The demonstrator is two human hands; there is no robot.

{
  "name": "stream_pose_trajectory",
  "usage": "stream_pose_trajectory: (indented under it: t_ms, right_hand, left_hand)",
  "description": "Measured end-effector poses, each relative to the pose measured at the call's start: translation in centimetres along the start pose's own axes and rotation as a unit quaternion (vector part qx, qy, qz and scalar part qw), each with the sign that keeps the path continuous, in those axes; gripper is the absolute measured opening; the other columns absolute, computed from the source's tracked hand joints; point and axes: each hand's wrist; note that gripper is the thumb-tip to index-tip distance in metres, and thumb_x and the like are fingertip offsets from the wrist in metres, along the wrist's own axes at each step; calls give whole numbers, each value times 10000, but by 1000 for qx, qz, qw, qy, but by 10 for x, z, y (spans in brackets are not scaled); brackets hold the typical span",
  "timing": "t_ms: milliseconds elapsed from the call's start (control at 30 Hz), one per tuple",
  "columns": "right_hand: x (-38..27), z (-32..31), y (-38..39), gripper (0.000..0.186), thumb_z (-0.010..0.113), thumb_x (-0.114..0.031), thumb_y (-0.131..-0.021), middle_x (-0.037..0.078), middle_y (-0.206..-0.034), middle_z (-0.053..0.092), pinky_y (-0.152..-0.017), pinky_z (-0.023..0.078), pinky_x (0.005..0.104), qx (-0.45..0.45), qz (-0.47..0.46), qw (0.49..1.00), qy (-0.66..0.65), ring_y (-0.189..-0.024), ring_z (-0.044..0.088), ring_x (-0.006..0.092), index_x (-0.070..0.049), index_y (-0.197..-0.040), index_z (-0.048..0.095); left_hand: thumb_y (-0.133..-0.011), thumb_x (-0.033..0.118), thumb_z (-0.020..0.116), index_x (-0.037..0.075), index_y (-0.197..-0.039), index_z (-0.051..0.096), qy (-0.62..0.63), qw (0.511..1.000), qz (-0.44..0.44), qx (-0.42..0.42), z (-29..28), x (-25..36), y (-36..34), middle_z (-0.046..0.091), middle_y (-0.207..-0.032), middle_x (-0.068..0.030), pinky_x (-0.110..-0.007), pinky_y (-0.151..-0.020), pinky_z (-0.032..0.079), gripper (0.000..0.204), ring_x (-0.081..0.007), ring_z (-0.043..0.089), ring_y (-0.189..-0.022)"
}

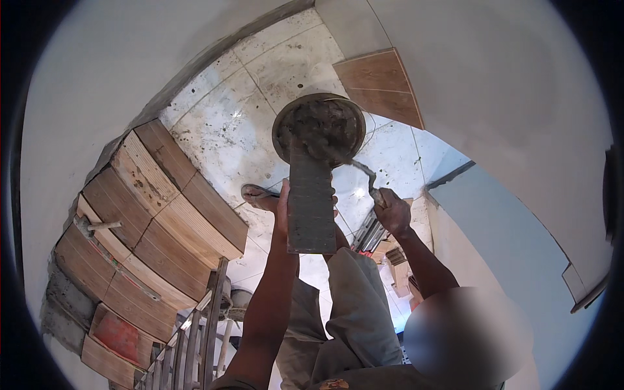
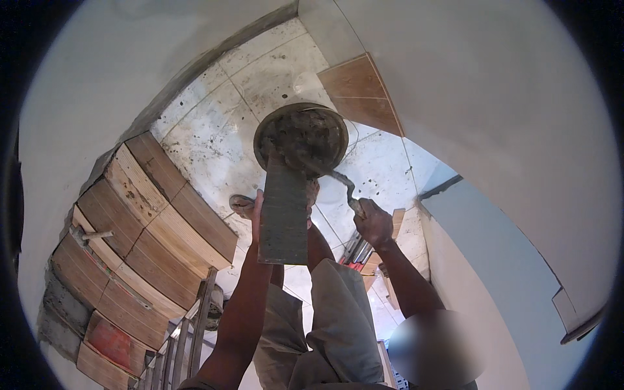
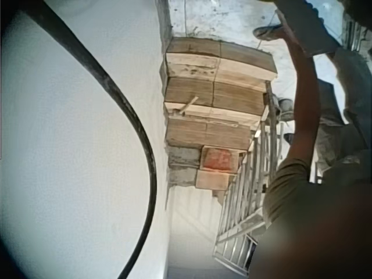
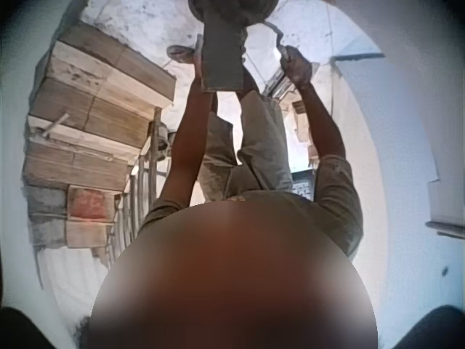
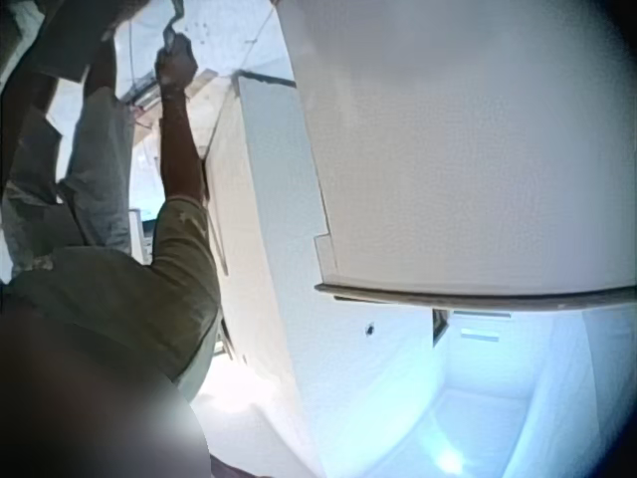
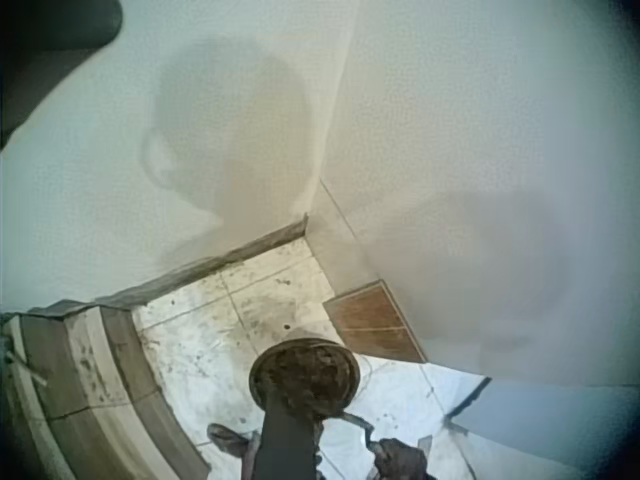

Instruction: Applying mortar and installing tiles on a staircase.

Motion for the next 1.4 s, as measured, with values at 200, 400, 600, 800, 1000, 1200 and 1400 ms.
stream_pose_trajectory:
  t_ms: [200, 400, 600, 800, 1000, 1200, 1400]
  right_hand:
    - [-6, 2, -46, 246, 705, -198, -848, 179, -904, 711, -708, 557, 523, -34, 31, 997, -68, -809, 702, 431, -132, -1077, 646]
    - [-13, -8, -71, 200, 690, -204, -831, 164, -864, 715, -706, 562, 517, -99, 26, 994, -37, -798, 706, 418, -130, -1015, 658]
    - [-4, -19, -70, 189, 694, -197, -818, 153, -856, 712, -690, 562, 509, -139, -1, 990, -22, -782, 703, 418, -132, -991, 650]
    - [-9, -16, -50, 203, 696, -190, -812, 145, -850, 714, -673, 567, 507, -136, -28, 990, -13, -766, 706, 410, -141, -1005, 657]
    - [-31, -22, -28, 223, 702, -175, -808, 114, -883, 718, -634, 568, 493, -124, -56, 991, -7, -729, 707, 377, -150, -1025, 662]
    - [-42, -34, -2, 258, 710, -123, -776, 102, -839, 685, -590, 554, 463, -91, -85, 992, -15, -701, 701, 343, -141, -1028, 657]
    - [-48, -59, 15, 284, 725, -110, -761, 93, -833, 672, -586, 559, 452, -59, -105, 993, 0, -700, 702, 326, -128, -1037, 661]
  left_hand:
    - [-1058, 688, 339, 0, -1467, 497, -34, 998, 5, 47, 9, -12, 1, 644, -1282, -253, -580, -925, 585, 816, -405, 671, -1122]
    - [-1063, 687, 325, 4, -1424, 536, -73, 993, 4, 97, 16, -13, 1, 684, -1211, -234, -540, -868, 627, 801, -386, 711, -1068]
    - [-1048, 715, 332, 5, -1406, 549, -74, 988, -25, 130, 16, -11, -1, 693, -1190, -229, -556, -865, 623, 824, -389, 712, -1036]
    - [-1040, 730, 331, 6, -1384, 565, -74, 992, -13, 100, 7, -8, -13, 700, -1172, -231, -562, -862, 624, 834, -390, 715, -1043]
    - [-1044, 722, 333, 21, -1473, 508, -113, 988, 3, 107, -25, 11, -15, 652, -1322, -249, -566, -914, 606, 840, -393, 706, -1095]
    - [-1056, 668, 404, 28, -1396, 579, -101, 967, 115, 204, -29, 7, -31, 697, -1248, -203, -497, -972, 582, 745, -343, 699, -1109]
    - [-1077, 578, 460, 29, -1416, 568, -76, 982, 122, 118, -48, 9, -50, 673, -1331, -185, -494, -1007, 564, 655, -339, 684, -1147]
Point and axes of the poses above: each hand's wrist, its own y-axis away from the middle knuckle, its own z-axis out of the palm, x = y × z
